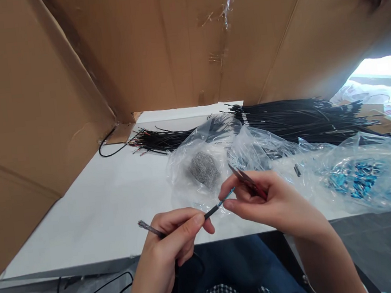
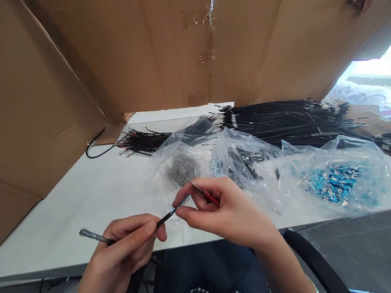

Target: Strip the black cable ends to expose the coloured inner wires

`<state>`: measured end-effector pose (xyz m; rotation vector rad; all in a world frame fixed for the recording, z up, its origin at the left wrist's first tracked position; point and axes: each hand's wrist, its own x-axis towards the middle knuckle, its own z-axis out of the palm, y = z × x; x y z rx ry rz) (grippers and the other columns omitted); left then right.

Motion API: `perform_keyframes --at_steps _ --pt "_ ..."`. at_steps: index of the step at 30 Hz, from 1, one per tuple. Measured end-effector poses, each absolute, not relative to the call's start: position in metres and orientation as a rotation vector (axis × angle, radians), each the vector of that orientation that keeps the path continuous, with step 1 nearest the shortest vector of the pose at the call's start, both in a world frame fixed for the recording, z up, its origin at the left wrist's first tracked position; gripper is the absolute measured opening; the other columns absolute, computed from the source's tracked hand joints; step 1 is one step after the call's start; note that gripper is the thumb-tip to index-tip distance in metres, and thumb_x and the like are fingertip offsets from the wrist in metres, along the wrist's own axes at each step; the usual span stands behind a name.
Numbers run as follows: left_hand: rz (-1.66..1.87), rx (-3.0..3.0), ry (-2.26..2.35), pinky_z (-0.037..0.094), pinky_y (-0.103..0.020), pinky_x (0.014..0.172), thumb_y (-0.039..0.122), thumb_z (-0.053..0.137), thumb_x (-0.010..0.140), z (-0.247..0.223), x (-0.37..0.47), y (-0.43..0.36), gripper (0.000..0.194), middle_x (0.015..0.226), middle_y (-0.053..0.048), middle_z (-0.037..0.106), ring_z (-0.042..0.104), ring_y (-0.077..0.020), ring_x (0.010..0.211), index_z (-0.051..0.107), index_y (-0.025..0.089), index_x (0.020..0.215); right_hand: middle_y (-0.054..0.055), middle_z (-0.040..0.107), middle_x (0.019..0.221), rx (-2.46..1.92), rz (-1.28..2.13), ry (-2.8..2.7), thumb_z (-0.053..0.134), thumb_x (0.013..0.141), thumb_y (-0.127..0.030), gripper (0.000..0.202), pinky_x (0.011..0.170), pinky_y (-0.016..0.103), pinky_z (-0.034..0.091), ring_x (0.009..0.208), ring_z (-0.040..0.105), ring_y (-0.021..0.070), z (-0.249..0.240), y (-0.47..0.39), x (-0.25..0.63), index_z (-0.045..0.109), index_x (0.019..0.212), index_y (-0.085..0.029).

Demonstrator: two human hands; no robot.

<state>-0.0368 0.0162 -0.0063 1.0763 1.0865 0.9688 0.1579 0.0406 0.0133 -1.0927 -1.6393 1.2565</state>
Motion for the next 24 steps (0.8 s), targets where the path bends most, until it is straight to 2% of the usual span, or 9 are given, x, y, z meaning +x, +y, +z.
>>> perform_keyframes --at_steps 2,6,9,11,12,14,18,21,24 --pt "0.940 1.090 1.085 0.010 -0.028 0.044 0.040 0.066 0.080 -0.006 -0.038 0.017 0.028 0.043 0.007 0.020 0.016 -0.0081 0.043 0.073 0.020 0.063 -0.009 0.021 0.056 -1.117 1.255 -1.710 0.068 0.081 -0.026 0.009 0.047 0.027 0.017 0.050 0.021 0.0087 0.016 0.041 0.161 0.066 0.080 -0.017" --pt "0.925 1.176 1.116 0.012 -0.027 0.042 0.042 0.065 0.081 -0.006 -0.038 0.017 0.029 0.044 0.007 0.024 0.018 -0.0080 0.043 0.073 0.021 0.063 -0.009 0.022 0.054 -1.169 1.248 -1.765 0.067 0.081 -0.026 0.011 0.046 0.026 0.018 0.050 0.021 0.0089 0.017 0.044 0.163 0.064 0.075 -0.018" --pt "1.043 1.361 1.220 0.028 -0.024 0.041 0.041 0.064 0.082 -0.005 -0.034 0.016 0.025 0.046 0.003 0.048 0.036 -0.0096 0.043 0.076 0.024 0.068 -0.009 0.026 0.054 -1.216 1.263 -1.712 0.067 0.081 -0.030 0.015 0.047 0.026 0.020 0.051 0.025 0.0094 0.016 0.045 0.161 0.063 0.073 -0.018" --pt "1.167 1.508 1.330 0.044 -0.024 0.051 0.036 0.067 0.082 -0.006 -0.030 0.013 0.016 0.061 0.001 0.067 0.056 -0.0139 0.054 0.078 0.028 0.074 -0.007 0.031 0.056 -1.229 1.284 -1.662 0.066 0.082 -0.035 0.020 0.049 0.026 0.022 0.053 0.029 0.0100 0.015 0.046 0.160 0.062 0.073 -0.018" --pt "1.212 1.598 1.372 0.048 -0.024 0.056 0.032 0.068 0.081 -0.006 -0.028 0.011 0.012 0.066 0.001 0.071 0.062 -0.0158 0.060 0.079 0.029 0.078 -0.007 0.033 0.056 -1.233 1.299 -1.633 0.066 0.082 -0.037 0.022 0.049 0.026 0.023 0.054 0.030 0.0102 0.015 0.047 0.159 0.060 0.071 -0.018" --pt "1.275 1.815 1.410 0.049 -0.023 0.054 0.025 0.068 0.081 -0.009 -0.024 0.007 0.012 0.065 0.001 0.070 0.065 -0.0161 0.062 0.079 0.028 0.087 -0.007 0.034 0.056 -1.242 1.359 -1.569 0.067 0.081 -0.040 0.028 0.047 0.026 0.020 0.053 0.028 0.0095 0.013 0.048 0.159 0.055 0.068 -0.018" --pt "1.366 2.280 1.464 0.043 -0.022 0.047 0.013 0.065 0.083 -0.016 -0.018 -0.002 0.026 0.059 0.003 0.057 0.053 -0.0109 0.050 0.072 0.018 0.107 -0.010 0.025 0.050 -1.207 1.596 -1.448 0.068 0.082 -0.045 0.041 0.044 0.026 0.012 0.046 0.017 0.0072 0.006 0.052 0.167 0.042 0.062 -0.020" --pt "1.369 2.495 1.478 0.043 -0.023 0.051 0.008 0.066 0.082 -0.021 -0.017 -0.005 0.030 0.060 0.003 0.053 0.049 -0.0104 0.050 0.069 0.015 0.111 -0.012 0.021 0.048 -1.118 1.701 -1.405 0.069 0.081 -0.047 0.046 0.043 0.027 0.009 0.044 0.012 0.0065 0.002 0.057 0.174 0.038 0.061 -0.021" --pt "1.378 2.435 1.374 0.043 -0.022 0.051 0.008 0.065 0.082 -0.020 -0.016 -0.001 0.028 0.062 0.003 0.056 0.050 -0.0100 0.050 0.068 0.016 0.109 -0.011 0.022 0.049 -1.156 1.647 -1.402 0.068 0.082 -0.048 0.044 0.044 0.027 0.009 0.045 0.014 0.0068 0.005 0.056 0.176 0.039 0.063 -0.020"
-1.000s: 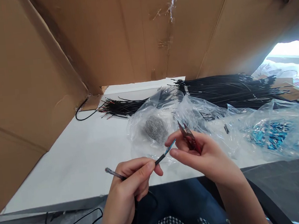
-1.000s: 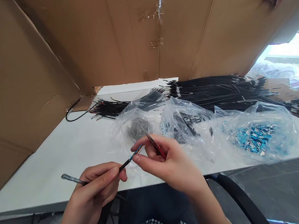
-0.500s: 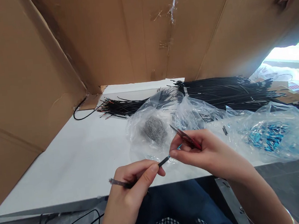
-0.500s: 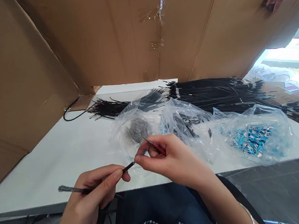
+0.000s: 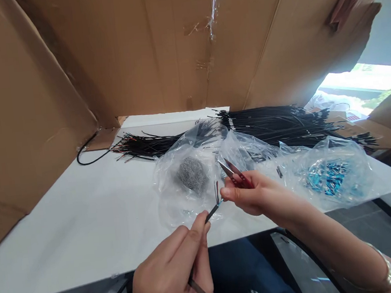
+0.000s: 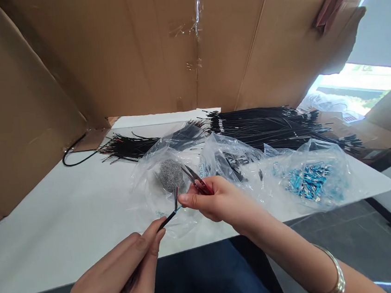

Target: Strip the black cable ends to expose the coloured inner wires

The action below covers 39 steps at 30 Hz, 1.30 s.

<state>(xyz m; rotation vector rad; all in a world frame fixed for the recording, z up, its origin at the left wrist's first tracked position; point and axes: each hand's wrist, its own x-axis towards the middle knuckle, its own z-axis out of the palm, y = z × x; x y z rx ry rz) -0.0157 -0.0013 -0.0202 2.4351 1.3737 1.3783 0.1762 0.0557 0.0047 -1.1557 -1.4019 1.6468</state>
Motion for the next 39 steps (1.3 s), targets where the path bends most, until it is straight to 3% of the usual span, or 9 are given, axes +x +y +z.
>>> perform_keyframes --at_steps 3,7,14,18,23,30,32,35,39 --pt "1.257 2.103 1.288 0.044 -0.019 0.050 0.020 0.062 0.086 -0.015 -0.016 0.006 0.009 0.063 0.003 0.060 0.054 -0.0103 0.051 0.071 0.022 0.088 -0.010 0.027 0.053 -1.246 1.459 -1.446 0.065 0.083 -0.042 0.037 0.045 0.026 0.012 0.048 0.019 0.0080 0.010 0.049 0.175 0.042 0.065 -0.020" --pt "0.938 1.715 1.254 0.038 -0.019 0.041 0.041 0.052 0.091 -0.005 -0.024 0.012 0.034 0.046 0.005 0.046 0.047 -0.0106 0.044 0.068 0.025 0.066 -0.008 0.030 0.057 -1.253 1.220 -1.497 0.066 0.082 -0.037 0.034 0.047 0.026 0.016 0.052 0.024 0.0093 0.014 0.044 0.182 0.043 0.064 -0.020" --pt "1.348 1.778 1.471 0.055 -0.014 0.063 0.035 0.069 0.081 0.001 -0.032 0.003 0.009 0.078 0.006 0.078 0.073 -0.0153 0.073 0.078 0.036 0.080 -0.007 0.029 0.058 -1.276 1.246 -1.538 0.058 0.088 -0.046 0.033 0.047 0.027 0.019 0.051 0.024 0.0100 0.017 0.040 0.187 0.052 0.069 -0.019" --pt "1.388 1.952 1.468 0.056 -0.013 0.060 0.029 0.071 0.080 -0.002 -0.023 -0.003 0.011 0.083 0.006 0.079 0.074 -0.0157 0.073 0.077 0.034 0.088 -0.004 0.042 0.063 -1.176 1.337 -1.530 0.064 0.085 -0.038 0.025 0.053 0.025 0.029 0.058 0.036 0.0110 0.020 0.032 0.168 0.056 0.070 -0.019" --pt "1.420 2.009 1.412 0.054 -0.014 0.059 0.017 0.069 0.080 -0.002 -0.015 -0.007 0.018 0.090 0.005 0.079 0.074 -0.0150 0.075 0.074 0.029 0.092 -0.005 0.045 0.061 -1.169 1.316 -1.426 0.071 0.079 -0.036 0.020 0.050 0.024 0.026 0.056 0.035 0.0102 0.020 0.033 0.160 0.062 0.073 -0.019" --pt "1.165 1.639 1.428 0.052 -0.017 0.070 0.029 0.068 0.080 0.001 -0.020 -0.004 0.014 0.086 0.005 0.078 0.071 -0.0162 0.082 0.078 0.036 0.088 -0.007 0.045 0.063 -1.085 1.321 -1.514 0.071 0.080 -0.025 0.008 0.047 0.024 0.023 0.053 0.031 0.0081 0.026 0.033 0.164 0.064 0.081 -0.021" --pt "1.104 1.457 1.406 0.048 -0.018 0.061 0.034 0.068 0.081 0.004 -0.022 -0.003 0.011 0.071 0.004 0.074 0.065 -0.0143 0.069 0.079 0.033 0.080 -0.007 0.040 0.060 -1.106 1.293 -1.576 0.068 0.082 -0.023 0.006 0.046 0.024 0.022 0.052 0.029 0.0081 0.030 0.032 0.166 0.064 0.079 -0.021" --pt "1.013 1.170 1.259 0.027 -0.021 0.042 0.044 0.064 0.082 0.007 -0.023 -0.001 0.027 0.046 0.005 0.041 0.033 -0.0087 0.046 0.076 0.024 0.068 -0.008 0.035 0.057 -1.137 1.270 -1.688 0.065 0.083 -0.022 0.007 0.047 0.024 0.021 0.052 0.029 0.0087 0.036 0.032 0.168 0.063 0.077 -0.020" --pt "0.794 0.891 0.940 0.011 -0.022 0.041 0.047 0.067 0.080 0.004 -0.028 0.007 0.033 0.045 0.010 0.020 0.012 -0.0060 0.044 0.073 0.017 0.069 -0.008 0.033 0.056 -1.172 1.251 -1.712 0.064 0.081 -0.020 0.009 0.047 0.024 0.022 0.053 0.028 0.0090 0.037 0.035 0.166 0.061 0.073 -0.019"
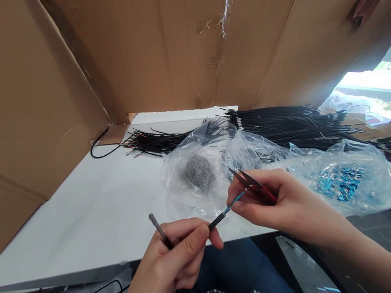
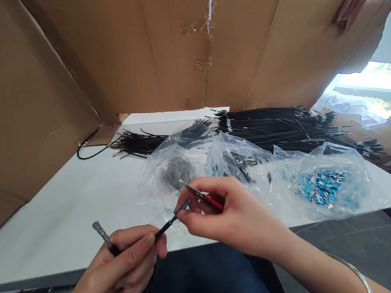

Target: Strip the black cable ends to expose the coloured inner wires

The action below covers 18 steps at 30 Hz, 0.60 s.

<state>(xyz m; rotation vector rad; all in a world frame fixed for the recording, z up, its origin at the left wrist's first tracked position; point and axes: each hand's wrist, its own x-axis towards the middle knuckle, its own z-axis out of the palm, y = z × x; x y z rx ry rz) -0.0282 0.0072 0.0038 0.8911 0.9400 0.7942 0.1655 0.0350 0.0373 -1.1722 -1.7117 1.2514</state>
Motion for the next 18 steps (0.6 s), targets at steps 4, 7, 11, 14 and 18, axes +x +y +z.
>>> perform_keyframes --at_steps 4,7,11,14,18 --pt "0.757 0.805 0.854 0.008 -0.021 0.039 0.042 0.066 0.081 -0.001 -0.034 0.013 0.031 0.041 0.011 0.021 0.009 -0.0042 0.040 0.070 0.016 0.066 -0.006 0.036 0.060 -1.196 1.226 -1.706 0.064 0.083 -0.027 0.014 0.050 0.023 0.028 0.056 0.033 0.0107 0.035 0.035 0.165 0.057 0.074 -0.020" --pt "0.820 0.824 0.871 0.009 -0.022 0.040 0.041 0.065 0.082 0.000 -0.035 0.012 0.030 0.041 0.011 0.019 0.010 -0.0047 0.040 0.070 0.016 0.066 -0.004 0.042 0.064 -1.239 1.012 -1.786 0.055 0.091 -0.042 0.026 0.050 0.024 0.033 0.058 0.040 0.0129 0.038 0.026 0.171 0.050 0.075 -0.023" --pt "0.859 0.823 0.908 0.011 -0.024 0.042 0.040 0.063 0.084 0.002 -0.037 0.008 0.031 0.043 0.010 0.020 0.012 -0.0061 0.042 0.070 0.016 0.067 -0.004 0.049 0.062 -1.381 0.675 -1.988 0.045 0.098 -0.042 0.030 0.047 0.025 0.033 0.053 0.044 0.0126 0.041 0.010 0.177 0.046 0.075 -0.023" --pt "0.865 0.808 0.911 0.010 -0.024 0.042 0.041 0.062 0.085 0.002 -0.037 0.007 0.031 0.044 0.009 0.021 0.012 -0.0067 0.043 0.069 0.017 0.066 -0.006 0.049 0.061 -1.387 0.568 -2.111 0.052 0.096 -0.034 0.025 0.046 0.023 0.033 0.051 0.044 0.0106 0.037 0.004 0.175 0.044 0.076 -0.023" --pt "0.883 0.800 0.890 0.009 -0.026 0.045 0.040 0.063 0.085 0.001 -0.036 0.006 0.029 0.044 0.009 0.020 0.012 -0.0076 0.043 0.070 0.020 0.065 -0.007 0.045 0.060 -1.341 0.512 -2.121 0.055 0.096 -0.029 0.024 0.046 0.022 0.031 0.050 0.042 0.0094 0.032 0.002 0.171 0.044 0.075 -0.023"
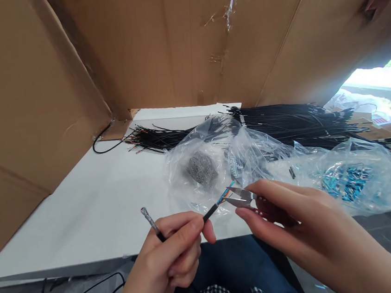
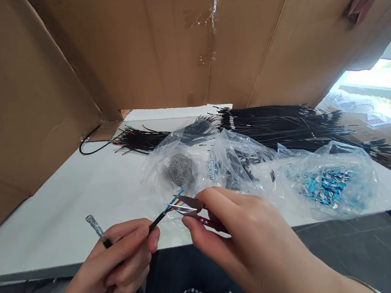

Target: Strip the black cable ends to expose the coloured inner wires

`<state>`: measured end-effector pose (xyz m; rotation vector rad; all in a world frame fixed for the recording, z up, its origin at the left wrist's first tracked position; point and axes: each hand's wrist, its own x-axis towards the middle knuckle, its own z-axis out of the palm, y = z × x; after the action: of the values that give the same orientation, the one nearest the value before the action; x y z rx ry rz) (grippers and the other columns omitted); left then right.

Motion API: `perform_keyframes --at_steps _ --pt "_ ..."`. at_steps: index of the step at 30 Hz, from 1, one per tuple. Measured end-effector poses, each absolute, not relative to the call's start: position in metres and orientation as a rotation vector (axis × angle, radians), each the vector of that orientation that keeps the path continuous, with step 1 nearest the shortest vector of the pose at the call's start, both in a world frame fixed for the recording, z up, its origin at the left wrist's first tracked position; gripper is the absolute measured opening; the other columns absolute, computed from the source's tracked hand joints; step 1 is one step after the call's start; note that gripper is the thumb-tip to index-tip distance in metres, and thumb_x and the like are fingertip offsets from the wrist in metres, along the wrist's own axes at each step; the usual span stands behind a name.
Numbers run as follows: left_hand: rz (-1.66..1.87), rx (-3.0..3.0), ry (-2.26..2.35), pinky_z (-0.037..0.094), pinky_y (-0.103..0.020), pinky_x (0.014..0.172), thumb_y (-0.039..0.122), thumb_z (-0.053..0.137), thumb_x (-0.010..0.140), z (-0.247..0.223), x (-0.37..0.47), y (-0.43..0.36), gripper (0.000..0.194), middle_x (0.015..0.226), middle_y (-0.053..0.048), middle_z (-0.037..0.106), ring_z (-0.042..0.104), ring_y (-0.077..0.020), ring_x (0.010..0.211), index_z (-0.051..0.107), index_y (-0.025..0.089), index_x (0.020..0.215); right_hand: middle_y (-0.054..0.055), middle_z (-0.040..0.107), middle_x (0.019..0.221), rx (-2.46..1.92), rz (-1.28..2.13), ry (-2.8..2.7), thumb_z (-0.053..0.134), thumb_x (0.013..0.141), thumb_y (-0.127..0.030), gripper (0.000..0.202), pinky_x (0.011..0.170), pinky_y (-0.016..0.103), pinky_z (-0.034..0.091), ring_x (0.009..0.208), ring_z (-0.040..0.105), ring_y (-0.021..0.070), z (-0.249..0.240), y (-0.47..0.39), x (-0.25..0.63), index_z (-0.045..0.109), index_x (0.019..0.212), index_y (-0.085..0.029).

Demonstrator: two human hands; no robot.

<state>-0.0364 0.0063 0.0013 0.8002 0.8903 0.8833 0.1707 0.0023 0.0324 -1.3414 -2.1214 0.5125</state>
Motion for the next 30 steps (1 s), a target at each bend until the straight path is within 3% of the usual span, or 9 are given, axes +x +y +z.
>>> perform_keyframes --at_steps 30 --pt "0.844 0.798 0.841 0.011 -0.026 0.043 0.040 0.061 0.085 0.0054 -0.0354 0.0075 0.030 0.042 0.010 0.020 0.011 -0.0068 0.041 0.068 0.019 0.065 -0.004 0.049 0.062 -1.328 0.626 -2.105 0.054 0.095 -0.027 0.016 0.045 0.020 0.035 0.052 0.045 0.0106 0.0390 0.0036 0.1669 0.054 0.079 -0.022"
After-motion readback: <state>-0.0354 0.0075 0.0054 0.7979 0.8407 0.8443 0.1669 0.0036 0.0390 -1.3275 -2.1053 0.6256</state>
